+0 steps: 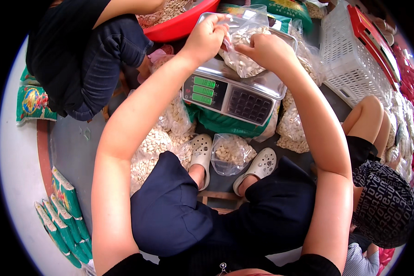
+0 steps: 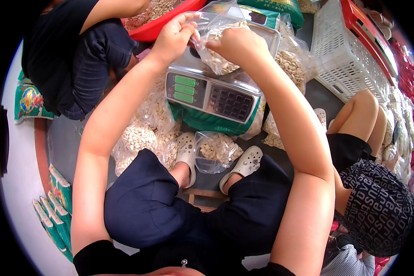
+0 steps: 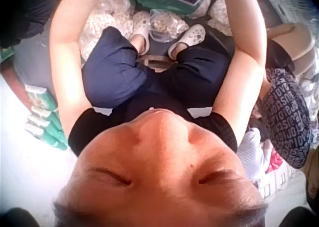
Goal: The person scoops nuts from a large bulk bag into small clear plastic bags, places each bag on a digital scale to measure weight, and then sets the filled bags aside. The process is repeated continuously.
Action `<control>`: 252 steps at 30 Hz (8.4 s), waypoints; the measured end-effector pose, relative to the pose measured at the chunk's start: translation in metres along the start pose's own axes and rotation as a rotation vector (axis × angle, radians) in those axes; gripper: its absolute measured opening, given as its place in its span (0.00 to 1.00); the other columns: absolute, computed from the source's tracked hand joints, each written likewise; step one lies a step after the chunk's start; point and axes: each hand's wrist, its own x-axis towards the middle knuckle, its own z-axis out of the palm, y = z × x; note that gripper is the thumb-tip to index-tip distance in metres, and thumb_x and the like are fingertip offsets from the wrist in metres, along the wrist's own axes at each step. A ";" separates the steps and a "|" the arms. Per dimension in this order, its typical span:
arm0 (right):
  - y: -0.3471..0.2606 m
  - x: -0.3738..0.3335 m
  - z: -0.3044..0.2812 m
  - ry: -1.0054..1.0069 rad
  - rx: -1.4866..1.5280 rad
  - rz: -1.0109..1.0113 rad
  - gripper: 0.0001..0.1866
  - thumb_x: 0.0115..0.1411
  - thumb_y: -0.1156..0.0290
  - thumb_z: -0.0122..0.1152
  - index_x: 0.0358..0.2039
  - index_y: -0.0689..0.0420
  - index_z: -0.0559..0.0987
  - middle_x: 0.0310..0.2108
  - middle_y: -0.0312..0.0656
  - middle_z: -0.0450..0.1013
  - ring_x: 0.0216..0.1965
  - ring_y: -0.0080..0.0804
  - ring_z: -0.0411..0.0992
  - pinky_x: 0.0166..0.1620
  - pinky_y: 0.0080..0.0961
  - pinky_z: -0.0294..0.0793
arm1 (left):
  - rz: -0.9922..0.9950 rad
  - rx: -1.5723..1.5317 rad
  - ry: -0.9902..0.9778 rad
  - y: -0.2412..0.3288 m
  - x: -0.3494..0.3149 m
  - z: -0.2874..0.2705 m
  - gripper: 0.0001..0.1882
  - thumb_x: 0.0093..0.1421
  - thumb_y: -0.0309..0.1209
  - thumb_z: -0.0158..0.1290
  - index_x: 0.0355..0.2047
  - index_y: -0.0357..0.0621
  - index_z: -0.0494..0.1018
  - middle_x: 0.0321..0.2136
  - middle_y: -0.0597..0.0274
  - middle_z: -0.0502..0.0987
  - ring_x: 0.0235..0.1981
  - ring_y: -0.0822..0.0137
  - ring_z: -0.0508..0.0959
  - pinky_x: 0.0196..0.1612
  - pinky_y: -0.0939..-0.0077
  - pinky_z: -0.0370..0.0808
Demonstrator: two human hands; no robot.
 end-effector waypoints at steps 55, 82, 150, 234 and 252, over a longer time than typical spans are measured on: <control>-0.043 0.060 -0.001 0.276 0.294 -0.234 0.20 0.62 0.57 0.50 0.37 0.61 0.81 0.36 0.56 0.77 0.41 0.54 0.75 0.46 0.44 0.73 | -0.473 0.243 -0.678 -0.046 -0.230 0.002 0.12 0.63 0.34 0.47 0.40 0.44 0.78 0.36 0.58 0.81 0.39 0.60 0.80 0.42 0.68 0.74; -0.062 0.006 -0.067 0.115 0.444 -0.035 0.19 0.63 0.57 0.54 0.26 0.60 0.81 0.24 0.52 0.76 0.28 0.50 0.75 0.37 0.40 0.74 | -0.521 0.258 -0.734 -0.060 -0.237 0.012 0.13 0.61 0.34 0.47 0.39 0.44 0.79 0.35 0.58 0.81 0.37 0.61 0.79 0.42 0.68 0.74; 0.090 -0.132 -0.093 -0.084 0.009 -0.095 0.21 0.61 0.60 0.56 0.18 0.65 0.71 0.13 0.48 0.62 0.15 0.40 0.59 0.24 0.33 0.62 | -0.784 0.487 -0.982 -0.085 -0.247 -0.002 0.19 0.60 0.46 0.51 0.23 0.49 0.83 0.21 0.57 0.79 0.25 0.59 0.78 0.34 0.63 0.73; 0.035 0.011 -0.038 0.336 -0.269 -0.161 0.08 0.48 0.80 0.56 0.23 0.53 0.83 0.31 0.37 0.75 0.44 0.37 0.71 0.48 0.30 0.70 | 0.652 1.245 -0.179 0.006 -0.033 -0.003 0.17 0.52 0.37 0.62 0.42 0.54 0.73 0.35 0.67 0.81 0.46 0.66 0.78 0.63 0.53 0.56; -0.030 0.062 0.095 0.397 -0.233 -0.190 0.18 0.55 0.67 0.55 0.46 0.60 0.71 0.39 0.53 0.75 0.43 0.49 0.76 0.48 0.44 0.73 | 0.731 1.457 -0.018 0.033 -0.070 -0.018 0.04 0.49 0.32 0.53 0.20 0.56 0.77 0.23 0.76 0.75 0.33 0.71 0.74 0.41 0.71 0.65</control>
